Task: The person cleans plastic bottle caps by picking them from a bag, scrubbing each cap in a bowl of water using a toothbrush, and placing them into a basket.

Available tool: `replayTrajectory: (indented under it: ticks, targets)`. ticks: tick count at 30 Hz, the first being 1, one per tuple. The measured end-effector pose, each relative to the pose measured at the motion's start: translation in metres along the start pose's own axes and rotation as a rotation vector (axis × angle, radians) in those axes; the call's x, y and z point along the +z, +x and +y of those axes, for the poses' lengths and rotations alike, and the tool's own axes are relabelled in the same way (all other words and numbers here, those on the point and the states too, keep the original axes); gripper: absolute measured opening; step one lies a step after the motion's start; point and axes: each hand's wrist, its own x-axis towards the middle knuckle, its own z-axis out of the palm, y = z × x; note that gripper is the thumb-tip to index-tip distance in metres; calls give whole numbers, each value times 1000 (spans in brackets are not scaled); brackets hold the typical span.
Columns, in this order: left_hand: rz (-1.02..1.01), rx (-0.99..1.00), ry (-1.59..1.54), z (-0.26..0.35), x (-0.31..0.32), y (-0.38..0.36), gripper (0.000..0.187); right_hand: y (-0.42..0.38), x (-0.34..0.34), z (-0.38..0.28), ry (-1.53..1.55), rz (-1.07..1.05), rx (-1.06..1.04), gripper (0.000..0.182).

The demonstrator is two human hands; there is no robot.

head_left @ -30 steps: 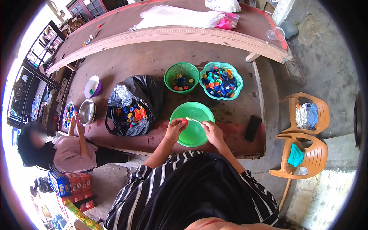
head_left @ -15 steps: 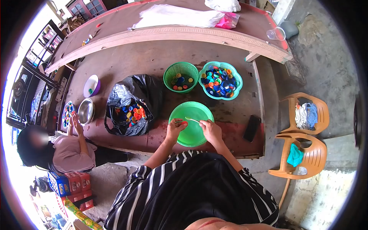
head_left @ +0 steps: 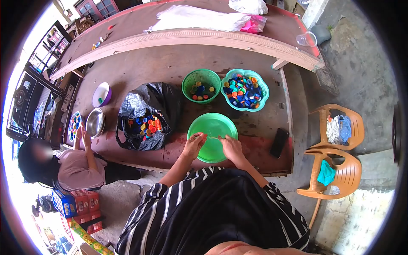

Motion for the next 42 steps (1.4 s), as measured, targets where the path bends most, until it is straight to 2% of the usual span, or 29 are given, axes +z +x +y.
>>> replayTrajectory:
  ticks: [3, 6, 9, 12, 15, 18, 21, 24, 27, 30, 36, 39, 42]
  targets:
    - [-26, 3, -41, -2, -3, 2, 16, -10, -6, -5, 251, 62, 76, 42]
    - [-2, 23, -29, -6, -1, 0, 22, -22, -10, -14, 445, 214, 0, 42]
    - [-71, -15, -79, -4, 13, -8, 25, -30, -3, -14, 447, 83, -44, 44]
    - [-76, -56, -70, -8, 19, -11, 28, -30, -7, -11, 405, 188, 61, 44]
    - [-166, -24, -120, -10, 8, -1, 30, -30, -17, -19, 502, 123, -70, 45]
    - [-111, -68, -70, -4, 8, -2, 29, -28, -16, -21, 402, 111, 32, 45]
    - [-100, -49, -112, -7, 15, -4, 28, -27, -15, -22, 422, 169, 25, 45]
    - [-102, -41, -100, -7, 5, -5, 26, -29, -11, -24, 487, 102, -62, 46]
    - [-82, -55, -82, -7, 10, -8, 25, -26, -15, -18, 347, 101, 100, 45]
    - [-85, -39, -92, -7, 9, -8, 25, -29, -21, -23, 453, 126, -43, 45]
    - [-86, -48, -45, -9, 11, -11, 28, -28, -14, -20, 425, 108, 60, 43]
    - [-87, -40, -48, -11, 5, -6, 30, -30, -12, -28, 472, 111, -51, 43]
    - [-97, -54, -28, -5, 10, -7, 30, -26, -15, -18, 386, 72, 48, 45]
